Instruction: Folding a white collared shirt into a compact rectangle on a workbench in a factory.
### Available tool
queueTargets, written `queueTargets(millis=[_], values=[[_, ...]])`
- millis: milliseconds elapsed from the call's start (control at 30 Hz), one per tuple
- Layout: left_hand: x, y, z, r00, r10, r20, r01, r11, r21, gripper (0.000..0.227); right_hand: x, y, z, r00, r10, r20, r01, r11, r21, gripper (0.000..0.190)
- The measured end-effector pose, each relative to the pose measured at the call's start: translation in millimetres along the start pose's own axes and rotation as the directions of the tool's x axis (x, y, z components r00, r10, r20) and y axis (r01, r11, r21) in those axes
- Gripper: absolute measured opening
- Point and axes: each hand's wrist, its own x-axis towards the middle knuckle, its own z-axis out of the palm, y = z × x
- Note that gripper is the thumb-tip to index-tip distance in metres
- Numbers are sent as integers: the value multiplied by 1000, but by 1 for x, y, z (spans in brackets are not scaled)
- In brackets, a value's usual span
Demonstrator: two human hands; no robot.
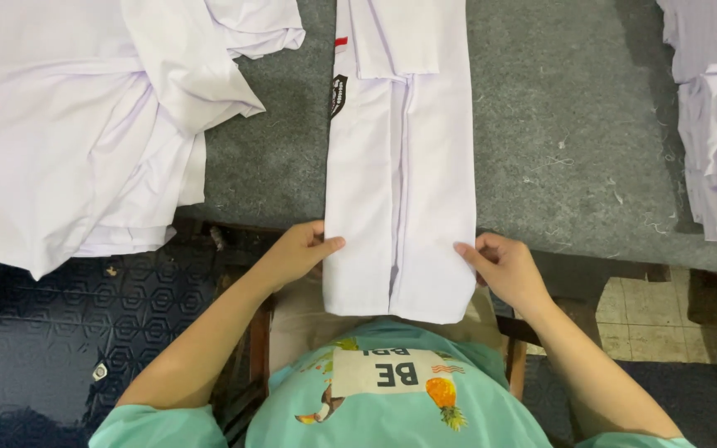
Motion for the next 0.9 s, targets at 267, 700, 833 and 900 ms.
queueTargets(millis=[267,700,833,900], values=[[-49,77,-21,936,-312,166,113,711,695,75,-14,-77,-35,951,198,238,-81,901,-425,38],[191,157,-72,793,594,-132,-328,600,730,39,217,-139,-40,786,-616,55,599,736,-315,15],[326,152,-98,503,840,-204,-341,410,846,33,342,-145,-29,710,-693,-128,634,707,-313,12],[363,168,-114,565,756,-331,-248,538,806,30,398,-144,-31,719,-652,-240,579,753,-313,16]])
